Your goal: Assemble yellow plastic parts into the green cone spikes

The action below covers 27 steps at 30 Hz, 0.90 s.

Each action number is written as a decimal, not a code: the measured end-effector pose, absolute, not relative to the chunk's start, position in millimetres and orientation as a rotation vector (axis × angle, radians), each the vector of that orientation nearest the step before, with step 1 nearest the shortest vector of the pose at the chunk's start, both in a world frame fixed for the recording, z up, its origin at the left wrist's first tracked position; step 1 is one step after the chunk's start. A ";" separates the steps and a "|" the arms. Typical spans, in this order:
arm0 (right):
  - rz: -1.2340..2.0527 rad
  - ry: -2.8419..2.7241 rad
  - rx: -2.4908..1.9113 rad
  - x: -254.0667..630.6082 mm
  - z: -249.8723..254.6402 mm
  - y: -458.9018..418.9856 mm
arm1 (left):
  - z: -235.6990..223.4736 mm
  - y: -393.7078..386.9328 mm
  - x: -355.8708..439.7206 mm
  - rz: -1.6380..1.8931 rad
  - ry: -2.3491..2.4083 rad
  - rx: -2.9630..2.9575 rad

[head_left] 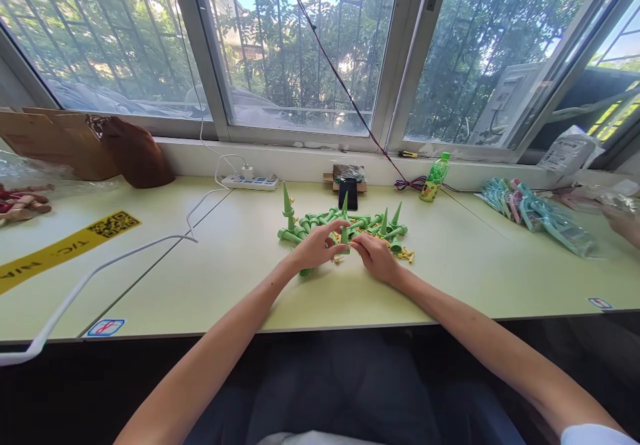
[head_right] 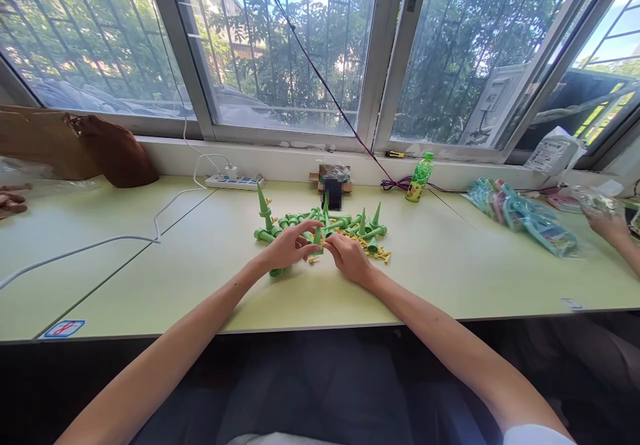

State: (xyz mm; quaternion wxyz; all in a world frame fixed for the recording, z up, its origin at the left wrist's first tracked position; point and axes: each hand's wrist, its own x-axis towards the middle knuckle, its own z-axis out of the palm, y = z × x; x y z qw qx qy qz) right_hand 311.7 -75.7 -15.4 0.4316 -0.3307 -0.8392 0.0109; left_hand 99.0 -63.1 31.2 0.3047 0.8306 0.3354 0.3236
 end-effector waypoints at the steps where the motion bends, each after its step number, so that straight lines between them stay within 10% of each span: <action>1: 0.035 -2.088 -0.835 311.5 -16.1 -75.1 | 31.0 -63.1 99.4 0.857 0.898 2.228; 27: -0.004 -1.837 -0.934 310.1 -11.5 -72.5 | 36.7 -74.4 115.8 1.370 0.887 2.213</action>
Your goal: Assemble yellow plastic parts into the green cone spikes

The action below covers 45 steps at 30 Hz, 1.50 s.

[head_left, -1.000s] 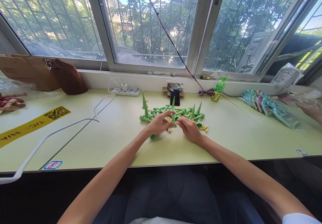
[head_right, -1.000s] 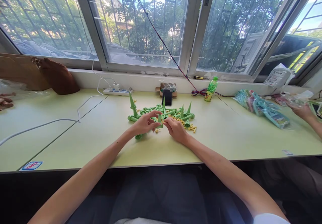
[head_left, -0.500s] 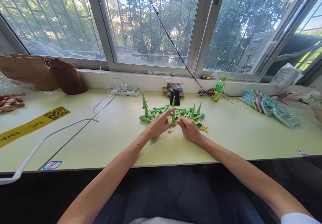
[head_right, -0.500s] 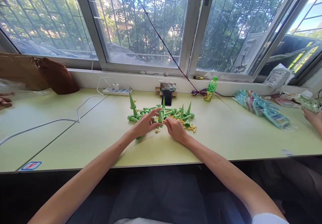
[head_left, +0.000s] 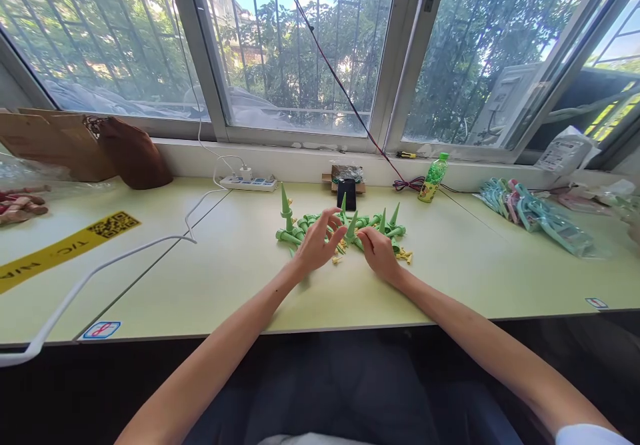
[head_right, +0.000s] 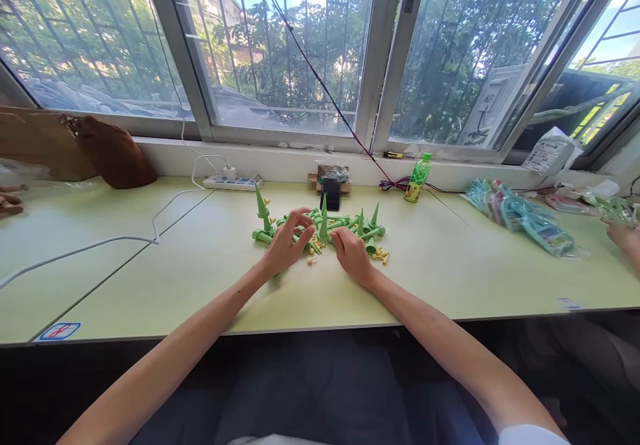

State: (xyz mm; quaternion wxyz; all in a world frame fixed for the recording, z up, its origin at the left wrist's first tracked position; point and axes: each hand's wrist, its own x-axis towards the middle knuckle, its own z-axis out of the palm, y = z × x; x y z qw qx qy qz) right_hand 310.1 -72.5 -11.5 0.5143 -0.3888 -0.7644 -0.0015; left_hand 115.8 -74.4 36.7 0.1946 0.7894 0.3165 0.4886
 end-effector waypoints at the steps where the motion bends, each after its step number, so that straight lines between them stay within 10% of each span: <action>1: -0.017 -1.834 -0.919 310.2 -11.0 -72.3 | 38.2 -76.4 118.5 1.390 0.903 2.145; 45: 0.119 -1.804 -1.067 319.2 -4.1 -67.3 | 5.7 -70.7 160.8 1.293 0.973 1.974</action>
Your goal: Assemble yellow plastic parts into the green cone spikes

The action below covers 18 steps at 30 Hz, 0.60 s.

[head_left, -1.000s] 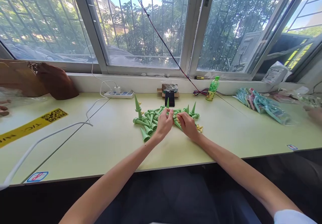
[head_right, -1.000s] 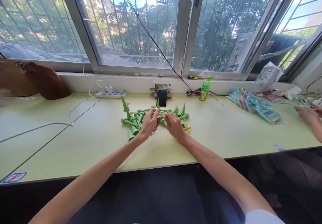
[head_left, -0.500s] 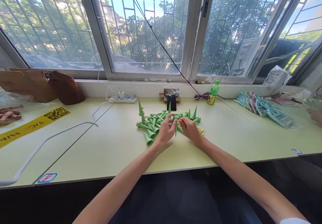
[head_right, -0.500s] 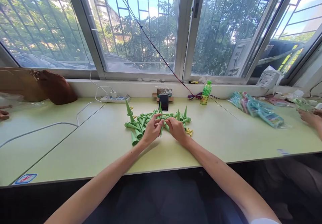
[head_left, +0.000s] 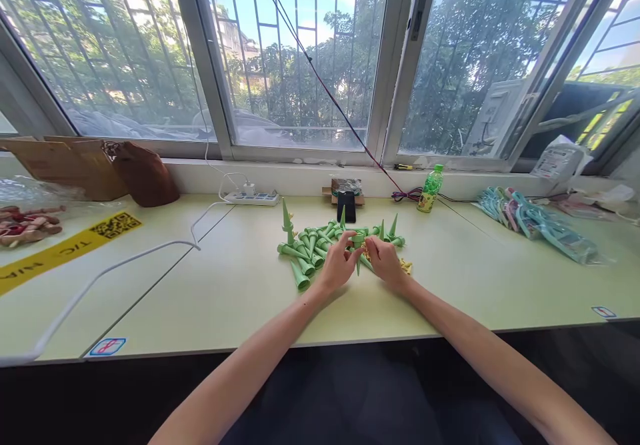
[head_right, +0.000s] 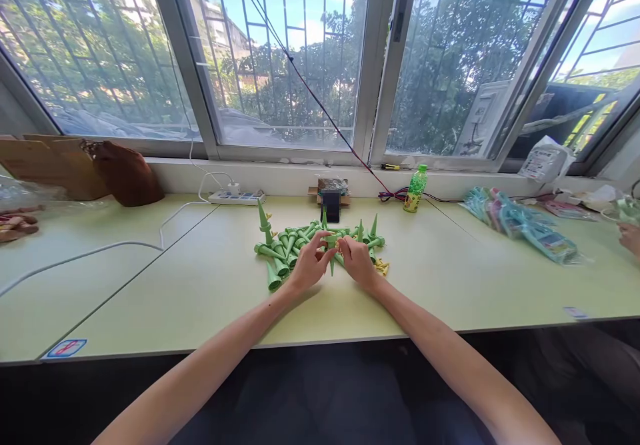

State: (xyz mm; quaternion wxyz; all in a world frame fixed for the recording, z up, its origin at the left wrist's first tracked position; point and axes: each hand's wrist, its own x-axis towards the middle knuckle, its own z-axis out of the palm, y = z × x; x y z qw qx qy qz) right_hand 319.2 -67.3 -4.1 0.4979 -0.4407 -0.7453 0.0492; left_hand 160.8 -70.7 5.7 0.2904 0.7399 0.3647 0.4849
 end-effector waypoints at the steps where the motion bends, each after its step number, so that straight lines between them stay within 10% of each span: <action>1: 0.126 -1.801 -1.068 318.8 -3.7 -67.7 | 5.9 -70.8 160.9 1.299 0.968 1.986; 18: 0.282 -1.783 -1.006 313.9 1.3 -71.9 | 6.2 -63.6 169.5 1.483 0.839 1.855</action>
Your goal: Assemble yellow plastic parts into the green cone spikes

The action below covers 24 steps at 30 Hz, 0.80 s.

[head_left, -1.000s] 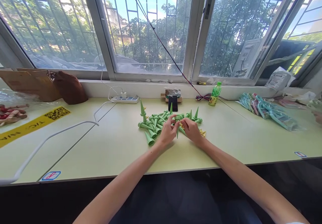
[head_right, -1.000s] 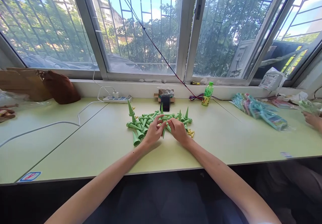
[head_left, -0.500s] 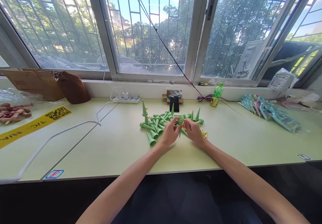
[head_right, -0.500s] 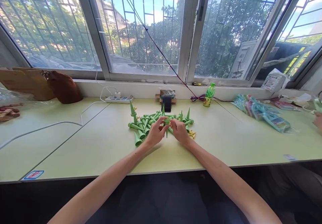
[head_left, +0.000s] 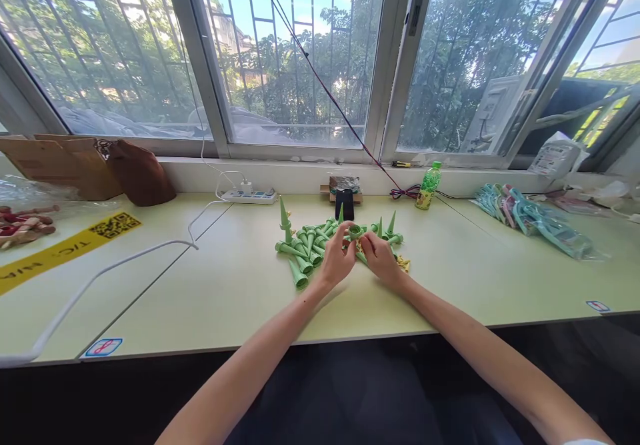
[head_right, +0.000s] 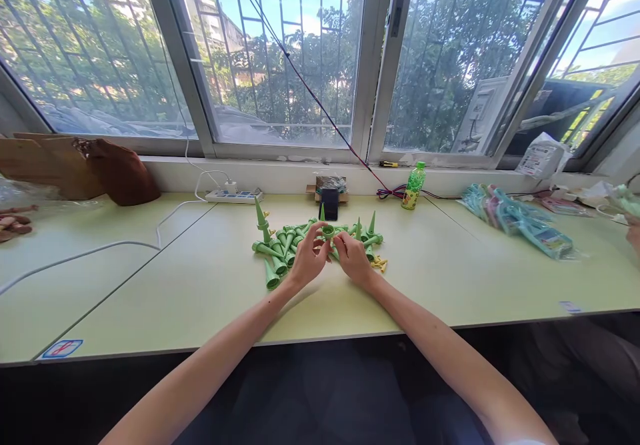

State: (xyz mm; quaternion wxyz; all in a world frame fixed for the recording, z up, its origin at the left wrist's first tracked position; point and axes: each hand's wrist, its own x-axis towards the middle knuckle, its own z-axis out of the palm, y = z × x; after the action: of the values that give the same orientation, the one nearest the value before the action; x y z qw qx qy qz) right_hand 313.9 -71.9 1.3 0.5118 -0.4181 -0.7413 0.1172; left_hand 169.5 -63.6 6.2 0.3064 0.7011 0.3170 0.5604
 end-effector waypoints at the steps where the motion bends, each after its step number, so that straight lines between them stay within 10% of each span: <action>1: 0.277 -1.772 -1.008 313.7 1.6 -72.2 | 7.5 -64.1 170.0 1.487 0.814 1.815; 24: 0.231 -1.854 -0.944 317.0 3.1 -74.1 | 24.7 -67.1 164.1 1.225 0.779 1.301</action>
State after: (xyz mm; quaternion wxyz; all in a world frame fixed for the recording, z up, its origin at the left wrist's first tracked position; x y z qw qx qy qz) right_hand 317.0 -74.1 3.1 0.5003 -0.3905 -0.7669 0.0955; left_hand 164.1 -67.1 24.7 0.5615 0.5522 0.3308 0.5200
